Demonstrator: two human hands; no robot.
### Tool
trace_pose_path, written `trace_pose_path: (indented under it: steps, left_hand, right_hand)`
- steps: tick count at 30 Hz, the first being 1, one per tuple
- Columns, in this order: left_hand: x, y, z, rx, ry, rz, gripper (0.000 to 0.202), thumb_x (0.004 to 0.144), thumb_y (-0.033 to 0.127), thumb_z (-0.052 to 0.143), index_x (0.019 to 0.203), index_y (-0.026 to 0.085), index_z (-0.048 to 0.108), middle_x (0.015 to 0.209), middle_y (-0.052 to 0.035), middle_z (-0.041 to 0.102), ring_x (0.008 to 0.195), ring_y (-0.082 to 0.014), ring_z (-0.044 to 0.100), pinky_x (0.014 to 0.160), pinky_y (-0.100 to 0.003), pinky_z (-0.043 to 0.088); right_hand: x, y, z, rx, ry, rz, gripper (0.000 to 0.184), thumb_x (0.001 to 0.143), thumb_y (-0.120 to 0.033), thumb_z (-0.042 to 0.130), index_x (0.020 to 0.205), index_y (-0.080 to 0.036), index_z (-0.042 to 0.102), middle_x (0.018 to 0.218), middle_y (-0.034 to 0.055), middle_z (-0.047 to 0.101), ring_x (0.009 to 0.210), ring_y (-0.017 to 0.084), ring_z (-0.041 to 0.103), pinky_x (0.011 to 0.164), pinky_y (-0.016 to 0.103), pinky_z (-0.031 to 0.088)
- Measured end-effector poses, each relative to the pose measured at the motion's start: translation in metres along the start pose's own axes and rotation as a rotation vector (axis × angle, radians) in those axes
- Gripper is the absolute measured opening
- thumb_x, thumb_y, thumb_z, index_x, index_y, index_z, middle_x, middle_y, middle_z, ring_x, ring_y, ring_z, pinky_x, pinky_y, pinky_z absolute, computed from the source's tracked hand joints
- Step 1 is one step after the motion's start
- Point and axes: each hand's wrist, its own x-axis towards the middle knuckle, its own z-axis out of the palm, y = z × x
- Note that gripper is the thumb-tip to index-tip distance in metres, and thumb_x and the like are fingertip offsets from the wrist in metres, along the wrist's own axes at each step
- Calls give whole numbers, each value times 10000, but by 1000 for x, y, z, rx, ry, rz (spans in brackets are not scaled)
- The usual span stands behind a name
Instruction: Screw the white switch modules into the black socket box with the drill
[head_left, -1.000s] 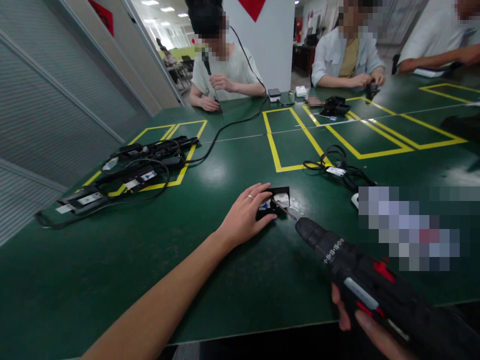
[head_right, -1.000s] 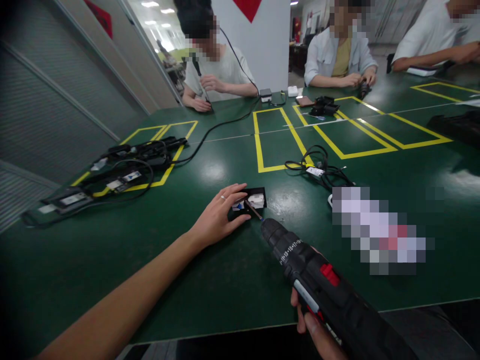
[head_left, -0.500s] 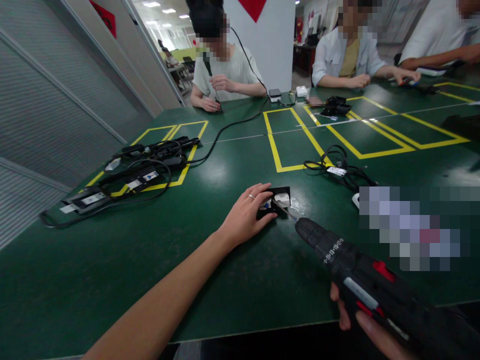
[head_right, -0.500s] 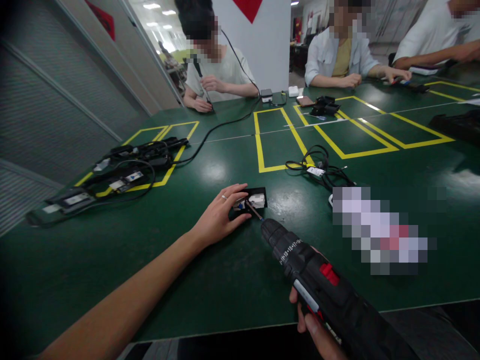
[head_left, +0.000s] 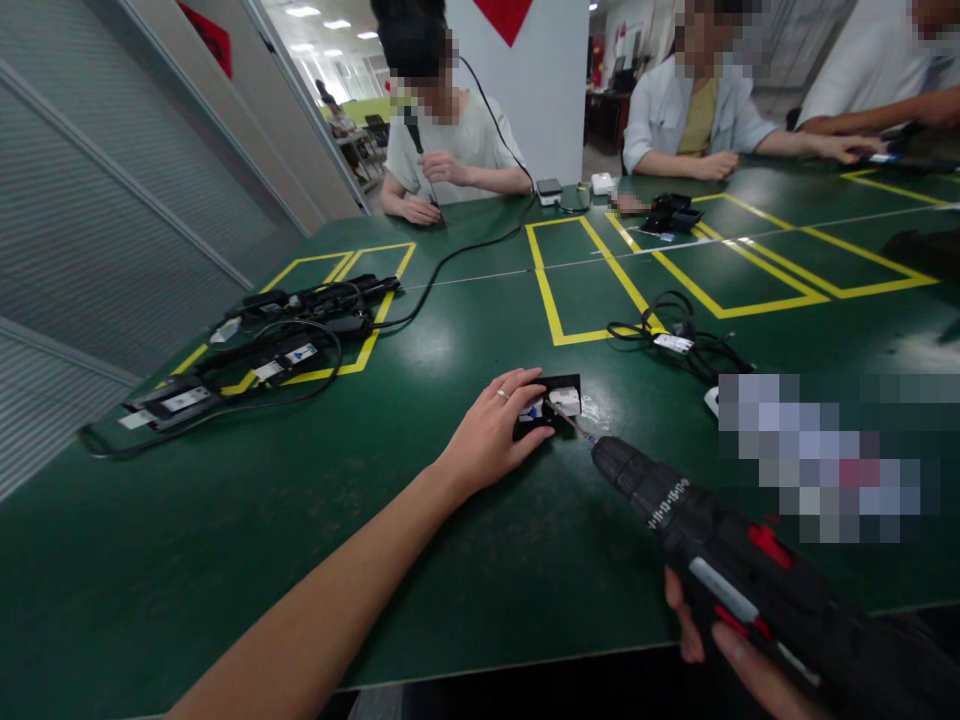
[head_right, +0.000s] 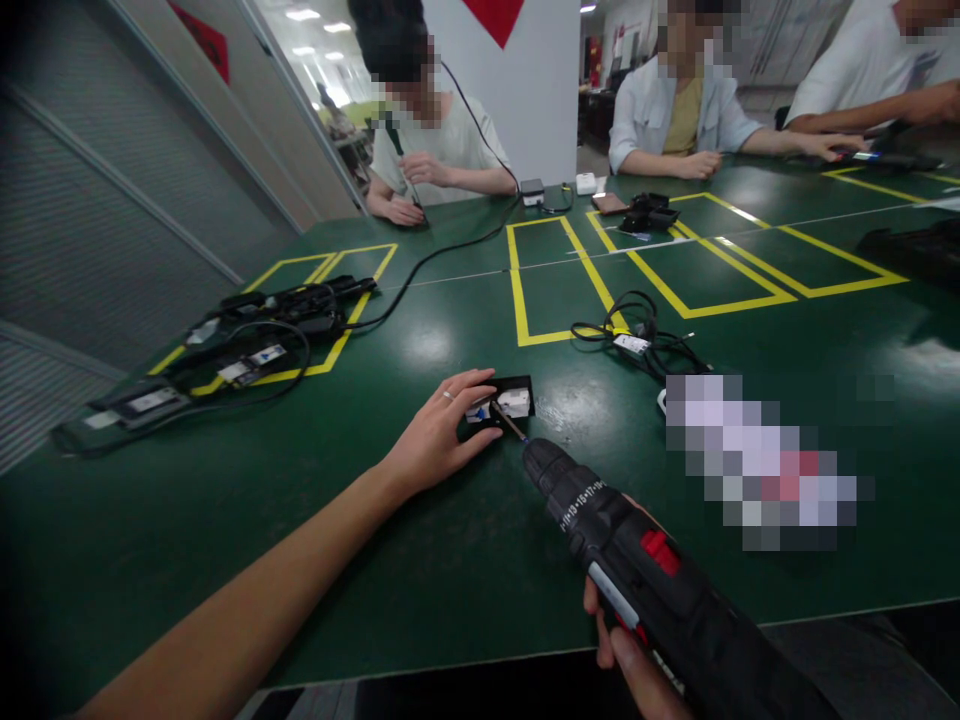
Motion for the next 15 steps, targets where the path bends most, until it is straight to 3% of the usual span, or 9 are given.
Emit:
trace_pose_path:
  steps: [8, 15]
  left_hand:
    - [0, 1, -1, -17, 6, 5, 396, 883, 329, 577, 1237, 201, 454, 1400, -118, 440, 1310, -292, 399, 1072, -548, 380]
    - [0, 1, -1, -25, 10, 5, 397, 882, 328, 577, 1237, 202, 452, 1399, -111, 440, 1309, -287, 399, 1073, -542, 384]
  right_hand:
    - [-1, -4, 0, -30, 45, -81, 127, 909, -353, 504, 910, -307, 623, 635, -15, 693, 566, 175, 681, 584, 262, 582]
    - [-6, 11, -3, -54, 104, -5, 189, 861, -396, 578, 872, -258, 707, 710, 38, 757, 654, 218, 735, 657, 322, 635]
